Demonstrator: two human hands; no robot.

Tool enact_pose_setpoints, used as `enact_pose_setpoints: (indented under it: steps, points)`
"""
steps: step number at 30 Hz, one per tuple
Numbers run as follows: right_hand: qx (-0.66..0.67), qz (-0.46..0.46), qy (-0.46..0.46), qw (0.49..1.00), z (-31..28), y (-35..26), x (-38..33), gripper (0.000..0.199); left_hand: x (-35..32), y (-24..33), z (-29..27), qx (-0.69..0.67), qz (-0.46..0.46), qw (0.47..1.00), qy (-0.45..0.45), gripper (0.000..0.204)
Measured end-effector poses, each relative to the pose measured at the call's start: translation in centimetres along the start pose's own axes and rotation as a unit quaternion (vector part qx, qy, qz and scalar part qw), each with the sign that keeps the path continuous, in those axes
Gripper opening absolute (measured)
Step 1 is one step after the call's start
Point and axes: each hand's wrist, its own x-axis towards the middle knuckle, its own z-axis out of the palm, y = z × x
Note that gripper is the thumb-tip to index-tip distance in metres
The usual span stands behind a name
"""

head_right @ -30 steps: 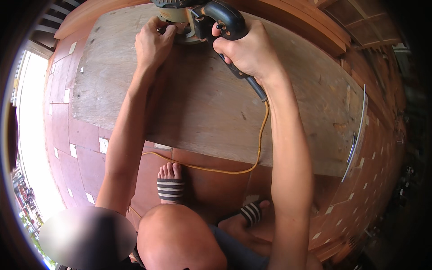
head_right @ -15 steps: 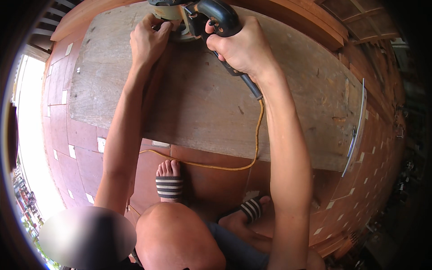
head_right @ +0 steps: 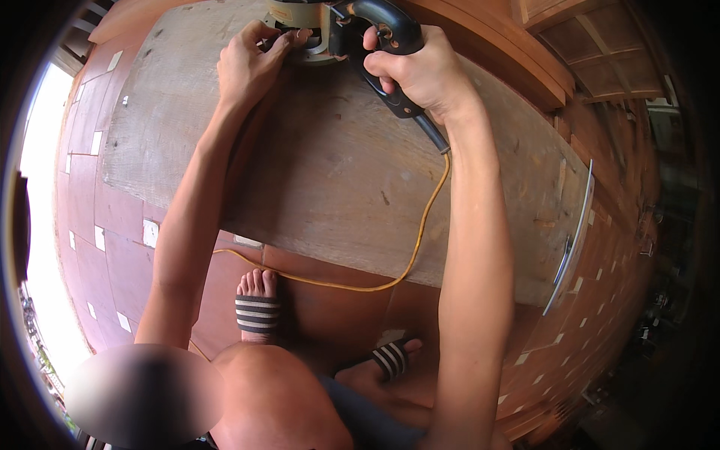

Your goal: The person measures a wooden plank with a tape measure, then uses a handheld router to cut a groove along the plank. The person repeats the measuring and routing steps on the same plank.

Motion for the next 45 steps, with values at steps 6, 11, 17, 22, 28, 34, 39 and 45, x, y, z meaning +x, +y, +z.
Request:
enact_pose_setpoints:
  steps: [6, 11, 17, 22, 28, 34, 39, 45]
  points:
    - [0.033, -0.002, 0.028, 0.999, 1.3, -0.5, 0.1, 0.011, 1.1, -2.4, 0.6, 0.006, 0.001, 0.999, 0.034, 0.05]
    - [0.026, 0.011, 0.017, 0.999, 1.5, -0.3, -0.4, 0.014, 0.2, 0.4, -0.1, -0.06, -0.022, 0.997, 0.032, 0.034]
    - [0.031, 0.011, 0.024, 0.999, 1.9, -0.2, -0.8, 0.014, 0.2, 0.6, -0.4, -0.072, -0.007, 0.997, 0.04, 0.035]
    - [0.053, 0.006, 0.053, 0.997, 2.5, -0.6, -1.2, 0.012, 0.3, 0.4, -0.2, -0.065, -0.029, 0.997, 0.027, 0.035]
    - [0.039, 0.006, 0.062, 0.997, 3.0, -0.8, -1.6, 0.012, 0.1, 0.4, -0.3, -0.071, 0.015, 0.996, 0.054, 0.033]
    - [0.029, 0.0, 0.046, 0.999, 2.9, -0.4, -2.2, 0.012, 0.0, 0.7, -0.5, -0.068, 0.012, 0.997, 0.03, 0.031]
    - [0.02, 0.002, 0.051, 0.998, 2.9, -0.6, -2.3, 0.011, -0.1, 1.0, -0.8, -0.093, 0.026, 0.995, 0.024, 0.03]
    - [0.02, -0.004, 0.046, 0.999, 1.6, -0.4, -1.7, 0.01, -0.1, -1.1, -0.9, -0.034, 0.037, 0.998, -0.024, 0.04]
